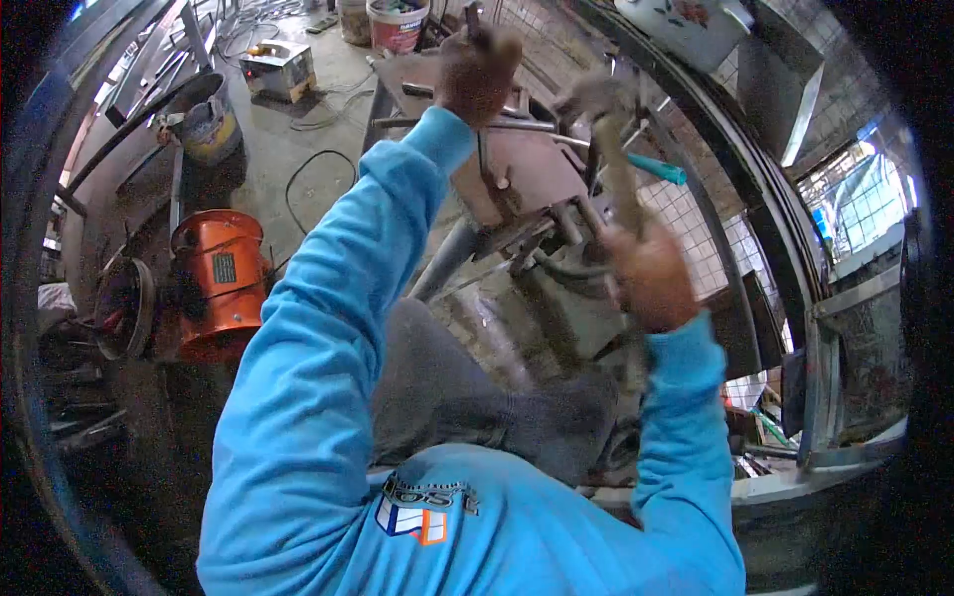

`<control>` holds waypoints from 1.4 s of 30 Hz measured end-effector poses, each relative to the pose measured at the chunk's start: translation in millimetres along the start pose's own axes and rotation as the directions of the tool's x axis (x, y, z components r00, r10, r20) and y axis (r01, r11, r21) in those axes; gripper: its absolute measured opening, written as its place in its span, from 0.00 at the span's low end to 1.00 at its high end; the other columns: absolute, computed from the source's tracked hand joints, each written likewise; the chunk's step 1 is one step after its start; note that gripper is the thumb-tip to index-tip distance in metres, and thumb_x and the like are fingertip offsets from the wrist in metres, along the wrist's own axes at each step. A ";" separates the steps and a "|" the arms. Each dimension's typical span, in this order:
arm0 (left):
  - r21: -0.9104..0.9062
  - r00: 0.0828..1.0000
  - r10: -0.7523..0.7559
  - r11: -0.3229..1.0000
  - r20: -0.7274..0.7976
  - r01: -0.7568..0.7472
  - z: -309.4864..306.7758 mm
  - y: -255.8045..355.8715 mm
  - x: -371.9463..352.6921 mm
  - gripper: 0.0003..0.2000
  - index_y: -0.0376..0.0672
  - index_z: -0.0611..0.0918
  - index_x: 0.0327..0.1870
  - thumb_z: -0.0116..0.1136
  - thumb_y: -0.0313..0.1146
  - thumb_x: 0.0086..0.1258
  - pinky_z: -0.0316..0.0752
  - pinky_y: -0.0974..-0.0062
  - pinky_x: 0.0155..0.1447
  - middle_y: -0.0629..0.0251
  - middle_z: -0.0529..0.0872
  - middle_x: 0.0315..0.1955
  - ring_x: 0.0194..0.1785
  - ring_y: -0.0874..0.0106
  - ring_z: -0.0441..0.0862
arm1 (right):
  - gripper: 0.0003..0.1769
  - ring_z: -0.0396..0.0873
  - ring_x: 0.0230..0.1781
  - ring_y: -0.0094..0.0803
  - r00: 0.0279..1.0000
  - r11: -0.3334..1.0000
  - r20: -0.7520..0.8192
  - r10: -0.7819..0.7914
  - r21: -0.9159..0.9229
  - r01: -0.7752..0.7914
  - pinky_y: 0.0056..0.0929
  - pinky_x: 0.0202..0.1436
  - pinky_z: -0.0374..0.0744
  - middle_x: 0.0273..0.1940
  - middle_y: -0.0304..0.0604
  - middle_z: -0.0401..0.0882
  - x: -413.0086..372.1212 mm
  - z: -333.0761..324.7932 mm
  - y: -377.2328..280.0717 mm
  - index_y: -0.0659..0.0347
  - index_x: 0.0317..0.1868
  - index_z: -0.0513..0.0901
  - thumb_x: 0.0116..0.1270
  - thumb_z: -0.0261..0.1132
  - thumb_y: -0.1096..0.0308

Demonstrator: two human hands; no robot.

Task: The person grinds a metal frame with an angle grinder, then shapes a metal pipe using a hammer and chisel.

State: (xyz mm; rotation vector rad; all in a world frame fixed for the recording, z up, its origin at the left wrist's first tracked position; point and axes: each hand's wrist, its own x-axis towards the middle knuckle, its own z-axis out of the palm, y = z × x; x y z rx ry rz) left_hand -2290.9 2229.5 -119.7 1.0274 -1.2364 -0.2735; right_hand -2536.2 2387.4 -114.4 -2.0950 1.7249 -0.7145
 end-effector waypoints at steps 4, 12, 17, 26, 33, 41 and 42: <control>0.122 0.984 0.128 0.982 0.127 -0.144 1.2 -26.6 -5.8 0.07 0.44 0.79 0.36 0.52 0.37 0.69 0.75 0.58 0.31 0.53 0.81 0.27 0.27 0.56 0.81 | 0.21 0.75 0.21 0.27 0.968 0.869 -0.203 0.146 0.494 -0.027 0.31 0.28 0.78 0.21 0.38 0.73 0.8 -20.7 -28.1 0.65 0.44 0.77 0.70 0.61 0.52; -0.096 0.983 0.182 0.979 0.005 -0.181 15.8 -43.3 2.0 0.15 0.35 0.77 0.20 0.56 0.39 0.62 0.70 0.59 0.28 0.55 0.76 0.13 0.18 0.61 0.75 | 0.22 0.80 0.42 0.57 0.985 0.956 0.054 0.162 0.238 -0.170 0.49 0.50 0.77 0.36 0.61 0.81 -5.3 1.8 -18.3 0.68 0.51 0.77 0.65 0.61 0.58; 0.217 0.964 0.266 0.941 -0.006 -0.258 -5.9 -33.8 -2.4 0.12 0.40 0.79 0.35 0.52 0.41 0.71 0.76 0.58 0.34 0.52 0.81 0.25 0.27 0.56 0.81 | 0.22 0.81 0.30 0.45 0.994 1.000 0.112 0.002 0.021 -0.004 0.43 0.38 0.79 0.30 0.52 0.81 -8.5 33.7 22.0 0.67 0.54 0.75 0.67 0.61 0.59; -0.644 0.795 -0.557 0.521 0.241 0.560 -120.9 -58.5 -71.4 0.06 0.39 0.76 0.40 0.57 0.29 0.65 0.83 0.65 0.36 0.60 0.81 0.30 0.33 0.65 0.84 | 0.32 0.79 0.46 0.59 0.940 0.950 0.215 0.266 0.108 -0.294 0.48 0.53 0.77 0.46 0.66 0.79 -39.0 82.9 68.9 0.71 0.58 0.71 0.63 0.63 0.53; -0.071 0.897 -0.250 0.953 0.365 0.294 -130.8 -13.7 -114.5 0.14 0.38 0.76 0.53 0.60 0.31 0.69 0.80 0.70 0.40 0.63 0.83 0.39 0.38 0.69 0.82 | 0.21 0.75 0.19 0.29 0.937 0.895 0.240 0.253 0.309 -0.321 0.28 0.21 0.76 0.24 0.40 0.73 -56.8 85.1 75.8 0.65 0.51 0.72 0.70 0.61 0.55; -0.499 0.532 -0.316 0.185 0.786 0.847 -58.6 33.6 -223.3 0.17 0.36 0.75 0.55 0.56 0.25 0.64 0.80 0.62 0.58 0.54 0.82 0.50 0.52 0.59 0.83 | 0.21 0.72 0.16 0.26 0.887 0.693 0.329 0.325 0.556 -0.460 0.28 0.20 0.74 0.22 0.39 0.72 -121.7 37.9 68.8 0.63 0.44 0.71 0.70 0.62 0.50; -0.499 0.494 -0.393 0.097 0.776 0.861 -50.4 29.1 -228.5 0.16 0.36 0.73 0.54 0.55 0.25 0.65 0.80 0.61 0.57 0.54 0.82 0.48 0.51 0.59 0.84 | 0.22 0.72 0.16 0.26 0.897 0.706 0.298 0.327 0.553 -0.441 0.28 0.20 0.74 0.22 0.39 0.71 -128.5 33.3 69.5 0.63 0.43 0.71 0.69 0.62 0.50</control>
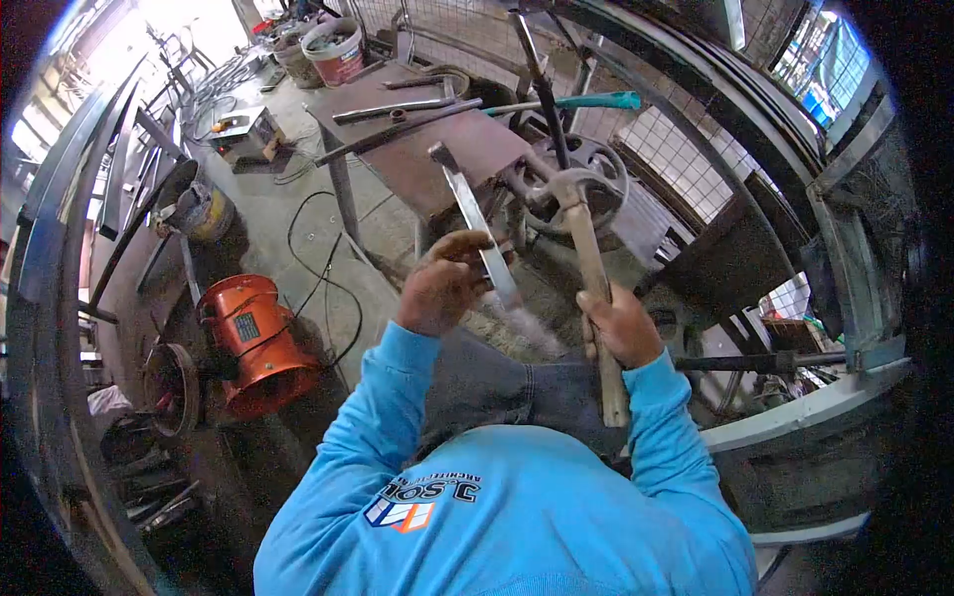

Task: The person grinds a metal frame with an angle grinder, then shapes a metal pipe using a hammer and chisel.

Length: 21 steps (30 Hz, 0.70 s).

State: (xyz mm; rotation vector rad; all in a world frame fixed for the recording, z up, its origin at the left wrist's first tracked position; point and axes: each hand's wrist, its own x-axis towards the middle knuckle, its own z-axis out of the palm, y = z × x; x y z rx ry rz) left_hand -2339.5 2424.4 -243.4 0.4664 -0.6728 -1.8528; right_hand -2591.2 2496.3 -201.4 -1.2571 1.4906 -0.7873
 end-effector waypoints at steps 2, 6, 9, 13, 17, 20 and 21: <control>-0.167 0.984 -0.096 0.983 -0.150 0.071 -1.9 -18.3 8.3 0.14 0.37 0.71 0.53 0.52 0.27 0.67 0.82 0.59 0.54 0.54 0.82 0.44 0.48 0.59 0.84 | 0.22 0.73 0.16 0.27 0.992 0.981 -0.009 0.129 0.148 -0.126 0.29 0.19 0.74 0.22 0.39 0.72 -13.9 -7.5 4.8 0.62 0.42 0.71 0.69 0.62 0.49; 0.114 0.980 -0.105 0.986 -0.170 0.126 -33.1 -53.6 42.6 0.13 0.42 0.68 0.54 0.52 0.31 0.72 0.81 0.63 0.41 0.57 0.80 0.36 0.37 0.63 0.83 | 0.22 0.73 0.16 0.28 0.991 0.984 -0.097 0.097 0.160 -0.081 0.30 0.19 0.74 0.21 0.39 0.72 -31.6 -25.6 6.3 0.62 0.43 0.72 0.69 0.62 0.49; 0.652 0.929 0.340 0.673 0.146 -0.349 -33.5 -88.7 65.7 0.15 0.42 0.72 0.58 0.54 0.37 0.75 0.76 0.67 0.52 0.56 0.81 0.43 0.47 0.64 0.80 | 0.19 0.72 0.16 0.27 0.978 0.973 -0.198 -0.059 0.206 0.101 0.29 0.20 0.74 0.21 0.38 0.71 -44.6 -37.6 -3.3 0.61 0.46 0.71 0.71 0.61 0.53; 0.862 0.989 0.135 0.506 -0.064 -0.014 -36.8 -125.3 78.6 0.28 0.37 0.71 0.63 0.50 0.52 0.75 0.67 0.64 0.64 0.48 0.77 0.57 0.61 0.56 0.73 | 0.13 0.70 0.17 0.26 0.886 0.912 -0.376 -0.271 0.193 0.361 0.27 0.22 0.73 0.25 0.38 0.71 -52.9 -48.7 1.0 0.61 0.50 0.71 0.72 0.60 0.63; 0.812 0.976 0.203 0.580 -0.074 -0.059 -69.5 -167.6 117.5 0.34 0.35 0.70 0.65 0.47 0.60 0.73 0.64 0.60 0.66 0.44 0.74 0.61 0.64 0.50 0.71 | 0.13 0.70 0.18 0.24 0.842 0.906 -0.488 -0.232 0.207 0.370 0.25 0.23 0.72 0.26 0.37 0.71 -64.8 -59.6 -17.1 0.62 0.51 0.71 0.71 0.59 0.66; 0.870 0.978 0.173 0.494 -0.113 0.013 -58.9 -142.6 119.6 0.34 0.35 0.69 0.66 0.46 0.59 0.73 0.66 0.59 0.66 0.43 0.75 0.60 0.63 0.49 0.72 | 0.13 0.69 0.18 0.24 0.833 0.922 -0.510 -0.213 0.178 0.345 0.24 0.23 0.72 0.27 0.37 0.71 -69.8 -60.9 -16.1 0.62 0.51 0.71 0.71 0.59 0.65; 0.890 0.962 0.235 0.455 -0.137 0.016 -67.9 -146.1 121.7 0.34 0.36 0.69 0.66 0.46 0.59 0.73 0.66 0.59 0.65 0.42 0.76 0.59 0.63 0.49 0.73 | 0.13 0.69 0.18 0.23 0.836 0.927 -0.501 -0.223 0.155 0.341 0.24 0.23 0.72 0.27 0.37 0.71 -70.9 -58.9 -14.5 0.61 0.51 0.71 0.71 0.59 0.65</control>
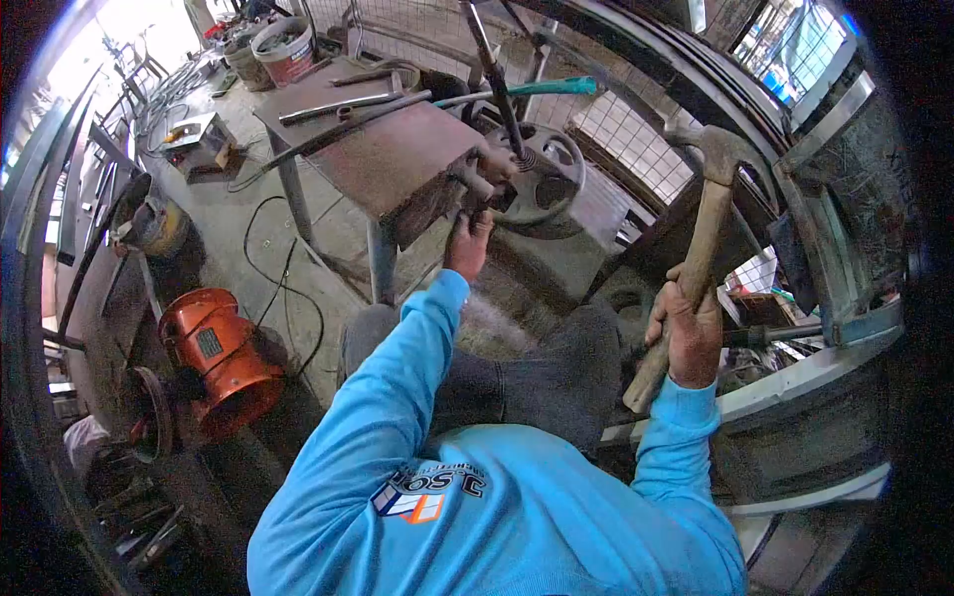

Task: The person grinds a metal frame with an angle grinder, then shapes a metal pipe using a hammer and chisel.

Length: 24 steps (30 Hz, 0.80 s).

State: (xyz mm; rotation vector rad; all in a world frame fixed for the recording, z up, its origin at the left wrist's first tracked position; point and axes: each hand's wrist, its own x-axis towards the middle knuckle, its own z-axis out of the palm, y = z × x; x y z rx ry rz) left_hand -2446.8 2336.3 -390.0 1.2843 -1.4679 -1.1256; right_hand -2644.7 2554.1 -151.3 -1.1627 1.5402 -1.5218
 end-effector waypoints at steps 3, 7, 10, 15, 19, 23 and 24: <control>0.294 0.986 0.150 0.942 0.070 -0.164 -16.0 -53.9 25.4 0.32 0.35 0.74 0.62 0.52 0.57 0.72 0.68 0.58 0.64 0.43 0.79 0.56 0.61 0.49 0.75 | 0.13 0.69 0.18 0.22 0.999 0.997 0.043 -0.023 -0.067 0.026 0.23 0.23 0.72 0.27 0.36 0.72 0.7 4.2 5.9 0.61 0.50 0.71 0.71 0.60 0.63; 0.217 0.979 0.168 0.957 0.117 -0.190 -40.9 -22.7 20.4 0.27 0.38 0.74 0.62 0.53 0.51 0.71 0.68 0.56 0.63 0.44 0.77 0.59 0.60 0.50 0.76 | 0.17 0.70 0.19 0.23 0.995 0.967 0.068 0.070 -0.248 -0.051 0.24 0.23 0.71 0.24 0.36 0.70 5.4 24.4 -4.3 0.62 0.48 0.72 0.72 0.60 0.55; 0.432 0.938 0.338 0.837 0.074 -0.335 -14.8 -88.2 35.0 0.25 0.43 0.70 0.66 0.50 0.46 0.72 0.69 0.54 0.62 0.42 0.74 0.61 0.59 0.47 0.75 | 0.18 0.71 0.18 0.21 0.985 0.955 0.154 0.071 -0.296 -0.022 0.24 0.20 0.72 0.23 0.34 0.72 30.5 39.2 -7.0 0.59 0.44 0.73 0.71 0.61 0.51; 0.368 0.988 0.101 0.928 -0.116 -0.052 -20.0 -29.8 15.2 0.30 0.35 0.80 0.54 0.51 0.58 0.71 0.70 0.55 0.61 0.45 0.80 0.55 0.58 0.46 0.76 | 0.22 0.73 0.17 0.24 0.964 0.924 0.205 0.169 -0.372 -0.083 0.27 0.20 0.75 0.22 0.37 0.72 88.1 83.0 41.3 0.62 0.46 0.73 0.71 0.60 0.49; 0.356 0.930 0.349 0.889 -0.118 -0.289 -21.0 -33.1 30.0 0.31 0.35 0.79 0.55 0.51 0.59 0.70 0.70 0.54 0.61 0.44 0.80 0.55 0.57 0.46 0.76 | 0.26 0.77 0.20 0.25 0.924 0.840 0.261 0.281 -0.532 -0.105 0.27 0.22 0.76 0.27 0.40 0.76 90.6 68.2 -30.0 0.64 0.50 0.76 0.72 0.57 0.45; 0.328 0.981 0.091 0.944 -0.168 -0.031 -3.0 -62.7 32.4 0.30 0.34 0.80 0.51 0.53 0.59 0.69 0.70 0.53 0.60 0.43 0.81 0.52 0.55 0.46 0.78 | 0.16 0.79 0.23 0.30 0.924 0.862 0.205 -0.322 -0.340 0.376 0.32 0.26 0.78 0.27 0.40 0.79 101.0 2.9 -139.5 0.60 0.39 0.79 0.72 0.56 0.55; 0.299 0.977 0.073 0.954 -0.202 -0.010 -5.7 -52.3 26.5 0.30 0.34 0.81 0.50 0.55 0.58 0.69 0.71 0.53 0.60 0.43 0.82 0.51 0.54 0.46 0.78 | 0.13 0.80 0.25 0.31 0.886 0.879 0.230 -0.403 -0.173 0.445 0.31 0.29 0.79 0.28 0.41 0.80 114.1 -18.6 -175.0 0.59 0.38 0.79 0.72 0.55 0.59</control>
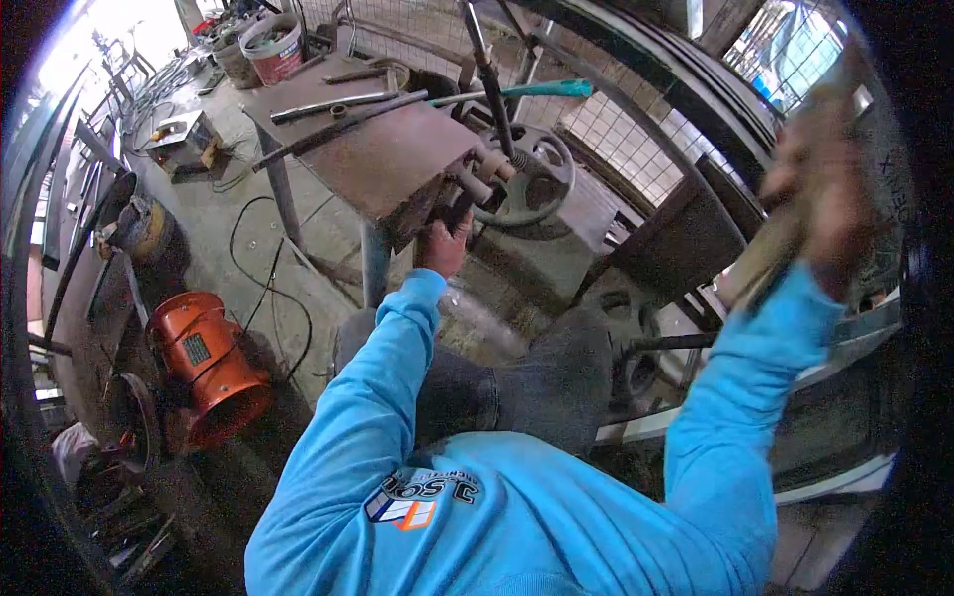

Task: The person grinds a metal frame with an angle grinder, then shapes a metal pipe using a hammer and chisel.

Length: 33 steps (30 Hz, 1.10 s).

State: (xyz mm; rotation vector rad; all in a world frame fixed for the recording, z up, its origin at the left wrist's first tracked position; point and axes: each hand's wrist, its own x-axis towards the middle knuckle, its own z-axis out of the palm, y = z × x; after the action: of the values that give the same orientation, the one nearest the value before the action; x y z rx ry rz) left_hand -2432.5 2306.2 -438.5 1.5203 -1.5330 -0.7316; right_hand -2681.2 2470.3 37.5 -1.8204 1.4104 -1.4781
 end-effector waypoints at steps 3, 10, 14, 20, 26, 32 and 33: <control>0.018 0.999 0.032 0.999 0.036 -0.032 -32.0 29.0 -6.3 0.29 0.34 0.81 0.52 0.57 0.57 0.68 0.71 0.53 0.61 0.43 0.81 0.52 0.56 0.46 0.78 | 0.11 0.79 0.25 0.30 0.930 0.975 -0.294 -0.219 -0.106 0.196 0.31 0.29 0.78 0.28 0.40 0.80 28.4 13.4 9.9 0.58 0.37 0.79 0.71 0.56 0.60; -0.151 0.929 0.369 0.917 -0.030 -0.370 -21.4 8.5 9.0 0.32 0.35 0.74 0.62 0.55 0.56 0.69 0.66 0.55 0.66 0.42 0.73 0.62 0.64 0.46 0.71 | 0.16 0.75 0.18 0.27 0.662 0.689 0.192 0.725 -0.191 -0.699 0.29 0.21 0.76 0.24 0.37 0.75 -79.1 98.0 165.0 0.60 0.41 0.77 0.71 0.59 0.53; 0.072 0.995 0.090 0.993 0.034 -0.092 -41.7 39.0 -8.1 0.27 0.30 0.81 0.49 0.55 0.53 0.70 0.72 0.54 0.59 0.39 0.82 0.49 0.52 0.46 0.80 | 0.19 0.71 0.14 0.24 0.950 0.948 -0.114 0.289 -0.102 -0.301 0.26 0.16 0.72 0.20 0.34 0.71 -28.2 49.6 56.9 0.60 0.40 0.76 0.73 0.58 0.50; -0.008 0.987 0.148 0.989 0.056 -0.148 -37.9 28.3 -1.7 0.26 0.32 0.81 0.50 0.54 0.52 0.71 0.71 0.53 0.60 0.41 0.82 0.51 0.55 0.47 0.79 | 0.19 0.75 0.22 0.32 0.903 0.916 -0.203 0.378 -0.062 -0.397 0.33 0.27 0.76 0.21 0.38 0.72 -35.0 120.9 124.7 0.59 0.35 0.75 0.73 0.55 0.51; 0.068 0.989 0.015 0.997 0.148 -0.025 -36.7 35.9 -3.6 0.26 0.35 0.80 0.55 0.53 0.53 0.71 0.71 0.53 0.60 0.43 0.81 0.53 0.56 0.47 0.79 | 0.16 0.71 0.15 0.25 0.744 0.751 0.111 0.658 -0.031 -0.660 0.28 0.18 0.73 0.21 0.37 0.72 -78.5 71.3 117.5 0.59 0.39 0.75 0.69 0.62 0.53; 0.197 0.974 0.023 0.978 0.225 -0.069 -13.7 0.4 -0.6 0.34 0.29 0.78 0.52 0.51 0.61 0.69 0.69 0.52 0.61 0.36 0.80 0.51 0.56 0.43 0.76 | 0.21 0.78 0.31 0.30 0.986 0.727 -0.049 -0.159 -0.681 0.083 0.28 0.37 0.76 0.28 0.40 0.76 -17.6 -28.2 6.8 0.63 0.44 0.78 0.73 0.56 0.50; 0.176 0.982 0.088 0.977 0.166 -0.118 -7.1 -6.8 0.8 0.34 0.29 0.79 0.51 0.50 0.61 0.69 0.70 0.52 0.60 0.37 0.81 0.49 0.55 0.43 0.77 | 0.20 0.77 0.28 0.28 0.961 0.715 -0.186 -0.202 -0.699 0.015 0.26 0.34 0.77 0.26 0.40 0.76 -5.8 -22.4 -20.8 0.62 0.40 0.77 0.74 0.52 0.51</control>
State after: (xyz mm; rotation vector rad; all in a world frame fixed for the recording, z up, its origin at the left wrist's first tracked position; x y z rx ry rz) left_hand -2422.9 2305.8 -440.9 1.5330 -1.8280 -0.6777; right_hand -2691.5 2490.0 59.3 -2.2212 2.2588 -1.3643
